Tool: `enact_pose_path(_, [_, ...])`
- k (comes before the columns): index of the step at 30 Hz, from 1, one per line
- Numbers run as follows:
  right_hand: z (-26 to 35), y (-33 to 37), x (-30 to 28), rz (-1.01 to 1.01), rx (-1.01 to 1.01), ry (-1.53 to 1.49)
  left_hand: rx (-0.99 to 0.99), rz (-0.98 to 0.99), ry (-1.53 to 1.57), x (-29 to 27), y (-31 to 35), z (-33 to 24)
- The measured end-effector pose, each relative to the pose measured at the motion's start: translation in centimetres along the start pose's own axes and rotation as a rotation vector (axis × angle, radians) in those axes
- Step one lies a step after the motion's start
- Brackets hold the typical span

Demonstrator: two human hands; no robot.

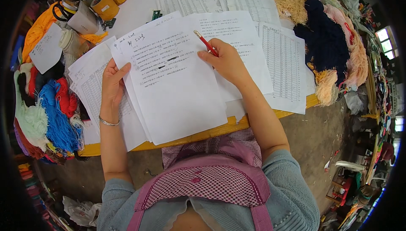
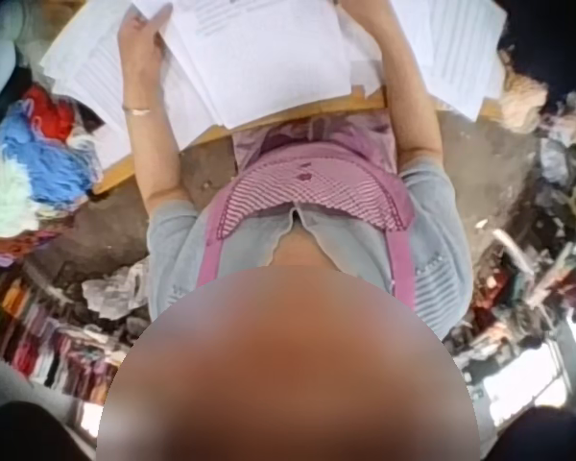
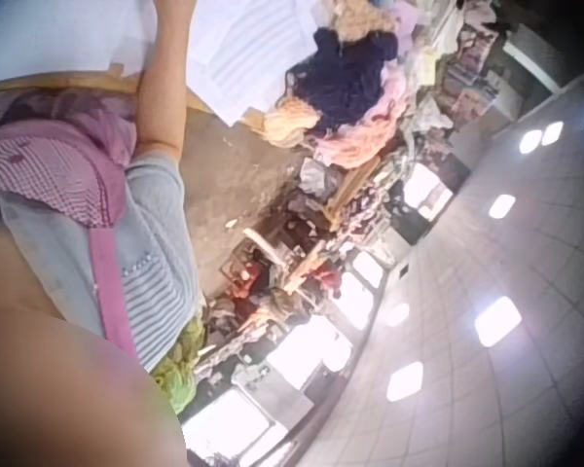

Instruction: Reviewing, sorting, and writing information on several paper documents at a desk.

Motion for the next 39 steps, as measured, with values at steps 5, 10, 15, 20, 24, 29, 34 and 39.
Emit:
enact_pose_path(5, [-0.5,-0.1,0.0,0.003,0.012,-0.042,0.002,-0.002,-0.001,0.0,-0.1,0.0])
enact_pose_path(10, [-1.0,-0.1,0.3,0.051,0.050,-0.075,-0.004,-0.010,0.007,0.0,-0.1,0.0])
enact_pose_path(15, [-0.8,0.0,0.6,0.071,0.057,-0.101,0.002,0.001,0.013,-0.2,-0.1,0.0])
enact_pose_path(20, [-0.9,-0.1,0.5,0.061,0.037,-0.122,0.008,0.025,0.039,0.0,-0.1,0.0])
enact_pose_path(24, [-1.2,-0.1,0.6,0.064,0.074,-0.095,0.018,0.020,0.016,0.0,-0.1,-0.2])
enact_pose_path(29, [-1.3,-0.2,0.5,0.049,0.063,-0.120,-0.002,0.013,0.030,0.1,0.1,-0.2])
enact_pose_path(34, [-1.0,0.0,0.5,0.061,0.067,-0.116,0.033,0.034,0.013,0.1,-0.1,-0.1])
enact_pose_path(39, [-0.8,0.1,0.5,0.073,0.076,-0.096,0.020,0.023,0.013,0.3,0.0,-0.2])
Point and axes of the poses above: each hand's wrist, its own y-axis away from the middle knuckle, its own x-axis out of the palm, z = x × y, the point moved 7 cm from there along -y, towards the middle knuckle, and after that the axes turned 14 degrees about -z, right-handed, at the moved point
